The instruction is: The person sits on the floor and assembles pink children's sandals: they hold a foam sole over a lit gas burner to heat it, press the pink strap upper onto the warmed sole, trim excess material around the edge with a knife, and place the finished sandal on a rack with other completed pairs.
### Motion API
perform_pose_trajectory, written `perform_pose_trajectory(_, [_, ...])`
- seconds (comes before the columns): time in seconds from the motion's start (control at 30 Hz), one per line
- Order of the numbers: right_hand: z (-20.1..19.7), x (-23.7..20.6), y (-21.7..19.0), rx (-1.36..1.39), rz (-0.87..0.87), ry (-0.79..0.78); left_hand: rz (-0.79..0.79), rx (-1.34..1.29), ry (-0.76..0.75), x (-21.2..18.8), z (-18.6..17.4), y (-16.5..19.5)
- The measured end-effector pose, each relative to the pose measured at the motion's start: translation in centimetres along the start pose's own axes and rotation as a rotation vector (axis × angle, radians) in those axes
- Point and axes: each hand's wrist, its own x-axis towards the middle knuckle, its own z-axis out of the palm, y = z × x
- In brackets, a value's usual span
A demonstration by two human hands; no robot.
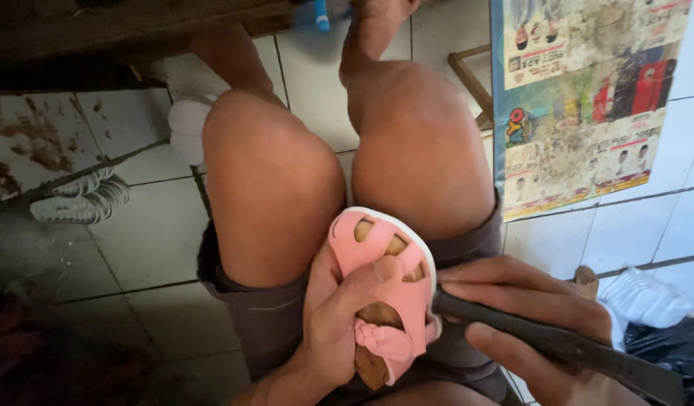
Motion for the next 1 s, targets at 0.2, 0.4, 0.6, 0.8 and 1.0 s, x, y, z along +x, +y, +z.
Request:
perform_pose_trajectory(0.2, [-1.4, -1.4, 2.4, -0.013, 0.193, -0.078, 0.065, 0.057, -0.035, 0.0, 1.0, 0.0])
perform_pose_trajectory(0.4, [-0.6, -3.1, 4.7, 0.429, 0.175, -0.008, 0.151, 0.095, -0.064, -0.4, 1.3, -0.1])
perform_pose_trajectory(0.6, [1.6, -3.6, 2.0, 0.095, 0.159, 0.069, 0.131, 0.047, -0.021, -0.5, 1.6, -0.5])
perform_pose_trajectory(0.8, [3.0, -2.4, 0.6, -0.394, -0.493, 0.138, 0.205, 0.126, 0.058, -0.3, 1.4, -0.5])
perform_pose_trajectory(1.0, [0.7, -0.1, -0.9, -0.359, -0.058, -0.053, 0.197, 0.182, 0.120, -0.4, 0.4, -0.9])
